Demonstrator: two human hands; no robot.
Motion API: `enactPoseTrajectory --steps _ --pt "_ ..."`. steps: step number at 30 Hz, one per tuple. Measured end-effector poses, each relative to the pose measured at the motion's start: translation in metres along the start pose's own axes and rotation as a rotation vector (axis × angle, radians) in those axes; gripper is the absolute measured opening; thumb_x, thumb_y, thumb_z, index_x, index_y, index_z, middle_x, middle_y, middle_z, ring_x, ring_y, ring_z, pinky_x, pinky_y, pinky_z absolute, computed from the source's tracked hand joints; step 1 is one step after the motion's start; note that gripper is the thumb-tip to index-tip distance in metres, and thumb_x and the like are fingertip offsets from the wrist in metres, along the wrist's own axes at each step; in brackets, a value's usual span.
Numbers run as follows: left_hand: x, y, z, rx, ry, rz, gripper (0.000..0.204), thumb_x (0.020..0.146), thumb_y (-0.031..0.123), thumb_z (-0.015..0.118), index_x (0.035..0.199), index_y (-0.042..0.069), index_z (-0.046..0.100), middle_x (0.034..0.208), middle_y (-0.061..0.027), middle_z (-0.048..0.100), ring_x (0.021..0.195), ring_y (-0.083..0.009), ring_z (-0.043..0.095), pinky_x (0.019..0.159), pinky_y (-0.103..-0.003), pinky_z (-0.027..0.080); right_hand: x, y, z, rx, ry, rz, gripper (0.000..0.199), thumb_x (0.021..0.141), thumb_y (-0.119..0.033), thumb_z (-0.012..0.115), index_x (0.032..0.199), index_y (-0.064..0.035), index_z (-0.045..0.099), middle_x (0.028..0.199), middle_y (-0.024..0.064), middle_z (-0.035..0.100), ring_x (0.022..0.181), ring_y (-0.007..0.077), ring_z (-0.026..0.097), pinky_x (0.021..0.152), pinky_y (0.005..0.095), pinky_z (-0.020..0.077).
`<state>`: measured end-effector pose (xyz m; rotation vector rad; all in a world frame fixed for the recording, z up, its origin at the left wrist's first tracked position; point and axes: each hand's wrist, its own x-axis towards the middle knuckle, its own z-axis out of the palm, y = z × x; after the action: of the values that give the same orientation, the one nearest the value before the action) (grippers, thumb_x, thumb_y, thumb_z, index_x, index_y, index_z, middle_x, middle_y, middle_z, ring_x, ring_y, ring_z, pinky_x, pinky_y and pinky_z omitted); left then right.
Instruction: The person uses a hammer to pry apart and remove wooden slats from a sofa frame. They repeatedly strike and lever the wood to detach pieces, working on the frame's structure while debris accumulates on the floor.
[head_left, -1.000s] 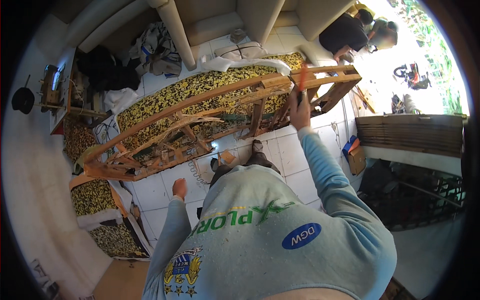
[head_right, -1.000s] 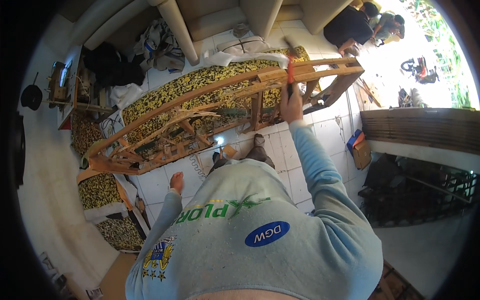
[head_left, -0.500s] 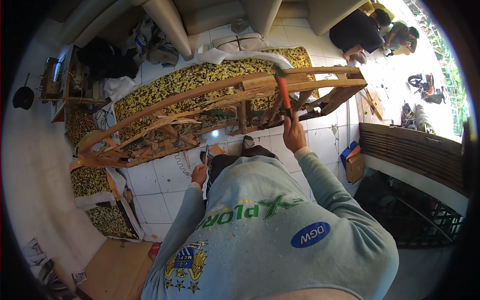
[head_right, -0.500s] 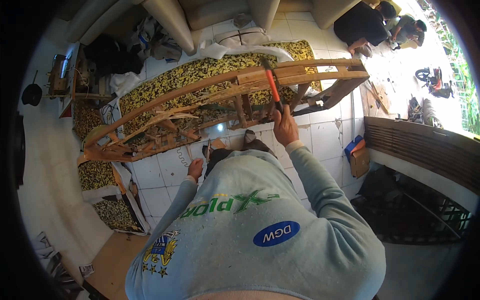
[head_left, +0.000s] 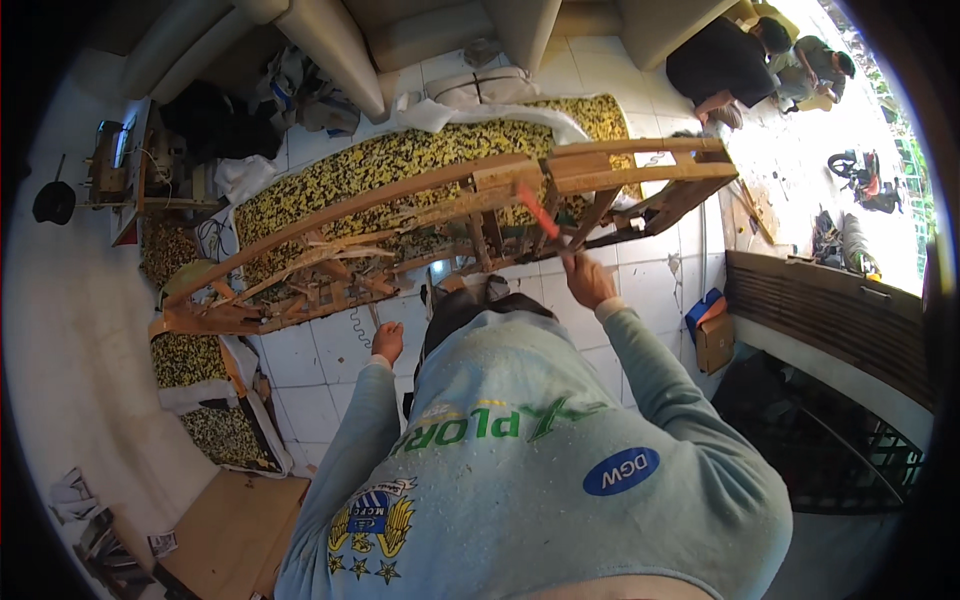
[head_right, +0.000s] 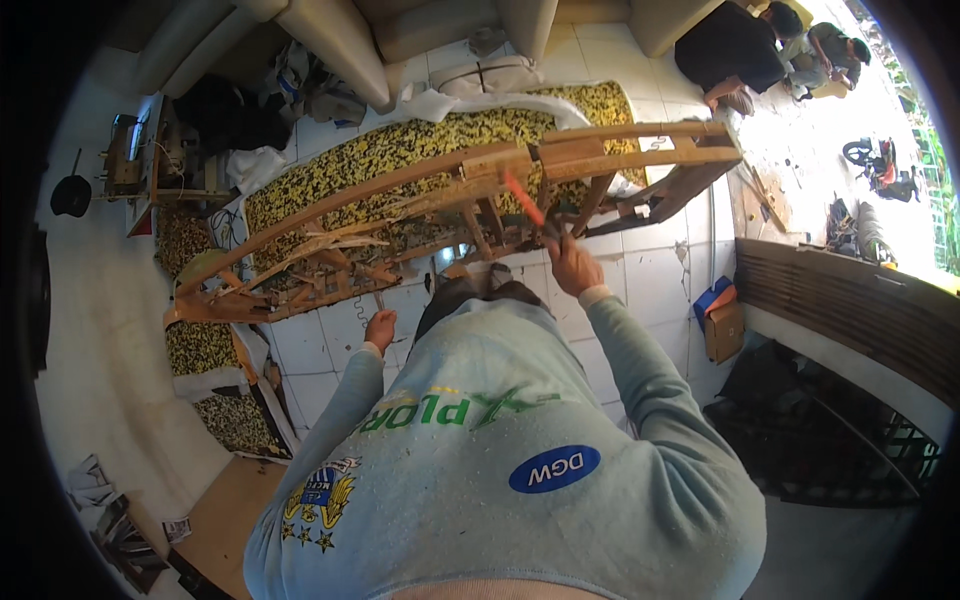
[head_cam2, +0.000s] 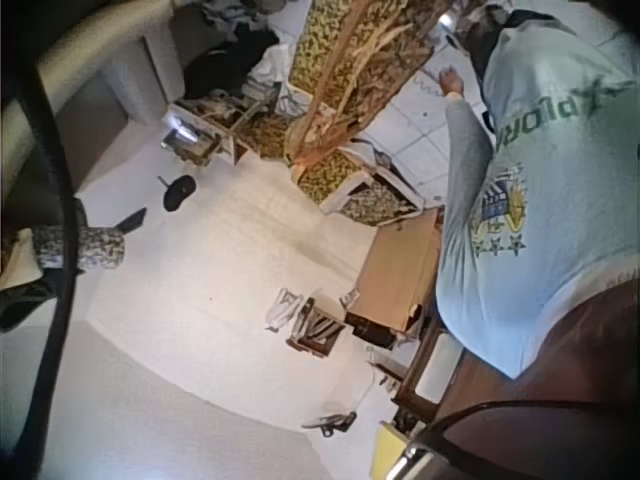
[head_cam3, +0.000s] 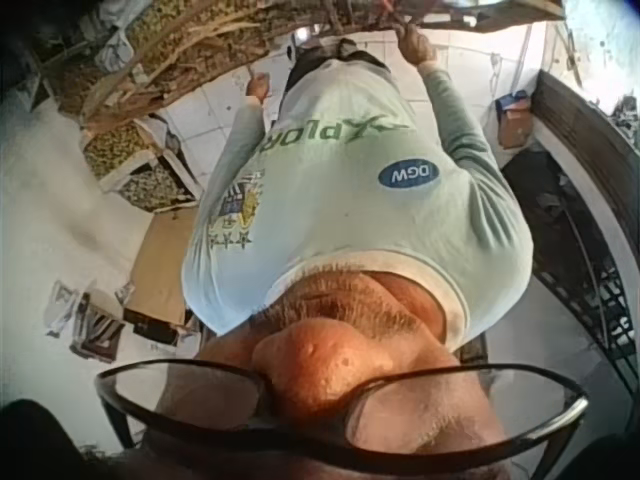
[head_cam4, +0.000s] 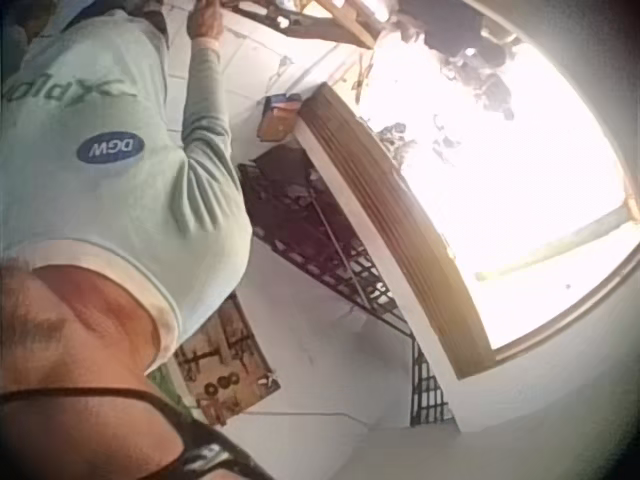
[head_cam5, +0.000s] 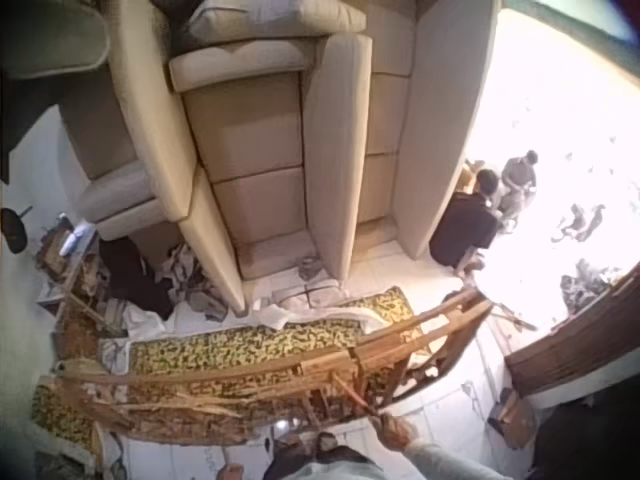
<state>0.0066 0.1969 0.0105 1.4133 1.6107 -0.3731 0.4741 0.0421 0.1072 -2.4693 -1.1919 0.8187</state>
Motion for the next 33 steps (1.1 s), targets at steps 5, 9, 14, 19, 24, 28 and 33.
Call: enactPoseTrajectory --steps 5,9,14,19,24,28,33 --pt "0.037 -0.049 0.014 -0.132 0.13 0.123 0.056 0.102 0.042 0.063 0.137 -0.002 0.061 0.137 -0.0195 0.067 0.129 -0.035 0.063 0.109 -0.043 0.048 -0.009 -0.076 -0.061 0.428 0.107 0.033 0.046 0.11 -0.042 0.044 0.097 -0.0021 0.064 0.086 0.0276 0.069 0.087 0.0522 0.065 0.072 0.0569 0.0472" --pt "0.034 0.002 0.02 -0.171 0.098 0.135 0.056 0.101 0.04 0.064 0.137 -0.003 0.061 0.139 -0.0213 0.065 0.131 -0.0352 0.062 0.109 -0.042 0.048 -0.002 -0.126 -0.083 0.509 0.376 -0.265 0.033 0.11 -0.032 0.048 0.105 -0.0012 0.058 0.072 0.0208 0.06 0.074 0.047 0.061 0.063 0.0516 0.0447" --pt "0.023 0.029 0.023 -0.224 0.067 0.142 0.055 0.102 0.038 0.065 0.137 -0.004 0.06 0.14 -0.023 0.064 0.131 -0.0351 0.062 0.109 -0.041 0.048 0.01 -0.12 -0.01 0.538 0.187 -0.349 0.034 0.106 -0.034 0.055 0.112 -0.0014 0.057 0.08 0.0249 0.068 0.078 0.0504 0.066 0.07 0.0555 0.0503" --pt "0.037 -0.005 0.023 -0.292 0.119 0.171 0.056 0.102 0.038 0.065 0.137 -0.005 0.059 0.137 -0.023 0.066 0.13 -0.0341 0.063 0.109 -0.041 0.048 0.017 -0.117 0.03 0.036 -0.147 -0.022 0.041 0.107 -0.039 0.051 0.117 -0.0016 0.067 0.099 0.0319 0.07 0.102 0.0533 0.064 0.084 0.0577 0.0525" --pt "0.011 -0.044 0.015 -0.25 0.14 0.006 0.054 0.102 0.036 0.066 0.137 -0.004 0.06 0.137 -0.0232 0.066 0.129 -0.0356 0.062 0.109 -0.042 0.048 0.006 -0.19 -0.063 0.467 0.113 -0.395 0.036 0.109 -0.031 0.049 0.109 0.0012 0.064 0.074 0.0196 0.063 0.066 0.0369 0.062 0.062 0.0441 0.0483" --pt "0.003 -0.034 0.007 -0.018 0.069 -0.004 0.054 0.1 0.035 0.066 0.141 0.001 0.058 0.141 -0.0243 0.062 0.13 -0.0382 0.06 0.111 -0.044 0.047 0.01 -0.194 -0.079 0.775 0.258 -0.567 0.036 0.112 -0.032 0.042 0.097 -0.0023 0.056 0.066 0.001 0.05 0.056 0.0114 0.047 0.052 0.031 0.0384" --pt "0.006 0.072 -0.014 -0.049 0.208 0.256 0.061 0.103 0.034 0.063 0.152 0.005 0.045 0.154 -0.022 0.049 0.141 -0.0395 0.048 0.116 -0.048 0.042 -0.01 -0.169 -0.058 0.865 0.106 -0.326 0.042 0.112 -0.04 0.044 0.101 -0.001 0.055 0.066 0.0055 0.053 0.056 0.016 0.052 0.056 0.033 0.0419"
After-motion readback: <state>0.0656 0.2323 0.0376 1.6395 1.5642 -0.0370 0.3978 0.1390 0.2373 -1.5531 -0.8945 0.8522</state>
